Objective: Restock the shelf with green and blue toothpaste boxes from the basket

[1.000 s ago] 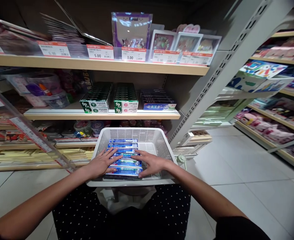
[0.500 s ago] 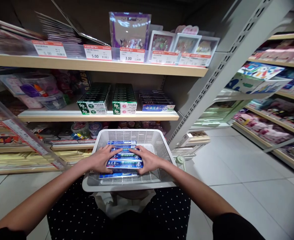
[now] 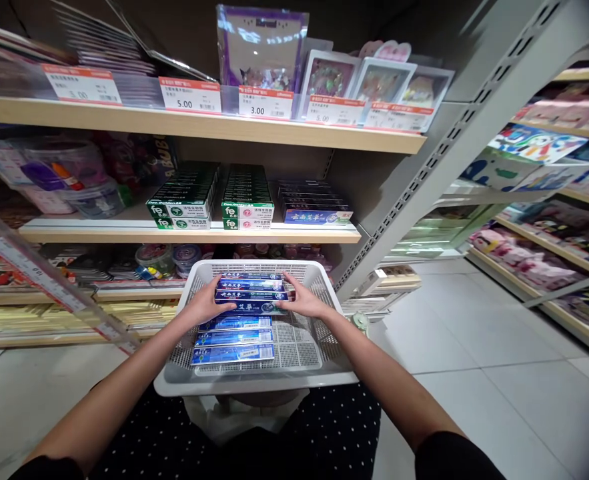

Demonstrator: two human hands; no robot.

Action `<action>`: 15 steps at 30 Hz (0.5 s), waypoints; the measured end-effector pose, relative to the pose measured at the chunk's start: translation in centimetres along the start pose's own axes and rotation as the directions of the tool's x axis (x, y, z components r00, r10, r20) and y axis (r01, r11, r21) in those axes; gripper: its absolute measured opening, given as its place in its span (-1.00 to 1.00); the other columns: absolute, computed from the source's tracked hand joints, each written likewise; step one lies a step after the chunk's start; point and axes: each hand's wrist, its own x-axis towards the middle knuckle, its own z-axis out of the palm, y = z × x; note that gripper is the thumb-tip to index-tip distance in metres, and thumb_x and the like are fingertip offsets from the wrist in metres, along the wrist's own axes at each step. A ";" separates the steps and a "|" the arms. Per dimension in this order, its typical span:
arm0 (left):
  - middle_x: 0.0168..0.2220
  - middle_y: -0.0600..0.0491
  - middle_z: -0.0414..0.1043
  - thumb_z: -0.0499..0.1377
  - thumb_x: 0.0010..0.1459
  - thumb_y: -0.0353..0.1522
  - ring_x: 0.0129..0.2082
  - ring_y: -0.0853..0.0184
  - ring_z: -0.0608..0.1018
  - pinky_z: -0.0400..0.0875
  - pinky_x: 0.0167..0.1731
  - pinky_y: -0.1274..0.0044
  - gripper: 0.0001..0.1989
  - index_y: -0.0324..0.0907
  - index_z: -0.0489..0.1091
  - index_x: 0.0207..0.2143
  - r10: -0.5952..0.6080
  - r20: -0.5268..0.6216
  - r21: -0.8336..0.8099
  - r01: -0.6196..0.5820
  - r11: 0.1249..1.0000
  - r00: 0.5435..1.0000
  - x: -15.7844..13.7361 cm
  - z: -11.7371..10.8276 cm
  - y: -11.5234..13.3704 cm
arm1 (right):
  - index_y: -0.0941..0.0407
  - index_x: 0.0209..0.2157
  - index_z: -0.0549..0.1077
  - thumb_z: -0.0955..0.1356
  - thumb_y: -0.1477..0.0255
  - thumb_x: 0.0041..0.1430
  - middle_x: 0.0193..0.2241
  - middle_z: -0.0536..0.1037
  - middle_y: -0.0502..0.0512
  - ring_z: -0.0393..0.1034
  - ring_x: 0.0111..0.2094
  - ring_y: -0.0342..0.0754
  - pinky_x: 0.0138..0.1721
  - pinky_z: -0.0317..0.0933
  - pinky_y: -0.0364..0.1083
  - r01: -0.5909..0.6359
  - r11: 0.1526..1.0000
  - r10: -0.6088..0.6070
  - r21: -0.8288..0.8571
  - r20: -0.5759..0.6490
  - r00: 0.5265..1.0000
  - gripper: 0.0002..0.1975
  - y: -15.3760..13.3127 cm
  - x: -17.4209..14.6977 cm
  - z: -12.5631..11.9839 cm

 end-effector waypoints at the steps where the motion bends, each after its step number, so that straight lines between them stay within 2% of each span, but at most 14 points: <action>1: 0.15 -0.19 0.33 0.27 -0.07 0.03 0.05 0.06 0.48 0.42 -0.08 0.38 -0.05 -0.15 0.02 0.29 -0.035 0.020 -0.047 0.036 0.998 0.999 -0.2 -0.2 0.0 | 0.02 0.33 -0.08 0.48 0.13 -0.02 0.25 0.18 0.31 0.39 0.03 0.08 -0.02 0.36 0.02 -0.064 0.997 0.064 0.036 -0.020 0.998 0.00 0.1 0.0 0.0; 4: -0.04 -0.14 0.48 0.22 -0.04 0.07 -0.14 0.10 0.57 0.45 -0.27 0.45 -0.13 -0.17 0.13 0.22 -0.137 0.063 -0.124 0.144 0.982 0.989 -0.4 -1.0 0.4 | 0.12 0.19 0.18 0.50 0.08 -0.09 -0.03 0.45 0.29 0.51 -0.27 0.00 -0.28 0.46 -0.05 -0.214 0.971 0.225 0.109 -0.105 0.969 -0.13 0.5 0.5 -0.1; 7: -0.17 -0.10 0.53 0.21 -0.07 0.10 -0.27 0.13 0.59 0.41 -0.36 0.48 -0.27 -0.22 0.35 0.01 -0.201 0.018 -0.109 0.202 0.973 0.979 -0.3 -1.4 0.9 | 0.14 -0.12 0.37 0.48 0.03 -0.08 -0.29 0.50 0.15 0.47 -0.46 -0.07 -0.50 0.43 -0.10 -0.230 0.957 0.259 0.175 -0.166 0.951 -0.40 0.8 1.0 -0.1; 11: -0.43 0.02 0.52 0.20 -0.06 0.11 -0.41 0.19 0.56 0.33 -0.45 0.51 -0.46 -0.18 0.46 -0.30 -0.132 -0.110 -0.040 0.129 0.991 0.985 -0.5 -1.5 1.3 | 0.11 -0.41 0.32 0.43 -0.01 -0.03 -0.54 0.42 -0.02 0.39 -0.59 -0.13 -0.64 0.36 -0.14 -0.154 0.958 0.203 0.241 -0.194 0.960 -0.54 0.5 1.2 0.1; 15: -0.50 0.07 0.48 0.21 -0.03 0.06 -0.45 0.25 0.54 0.32 -0.47 0.53 -0.55 -0.16 0.46 -0.41 -0.099 -0.159 -0.122 0.080 0.989 0.982 -0.6 -1.6 1.2 | 0.11 -0.43 0.30 0.41 0.01 0.00 -0.57 0.43 -0.04 0.39 -0.60 -0.13 -0.58 0.39 -0.12 -0.123 0.936 0.180 0.330 -0.149 0.972 -0.55 0.1 1.2 0.1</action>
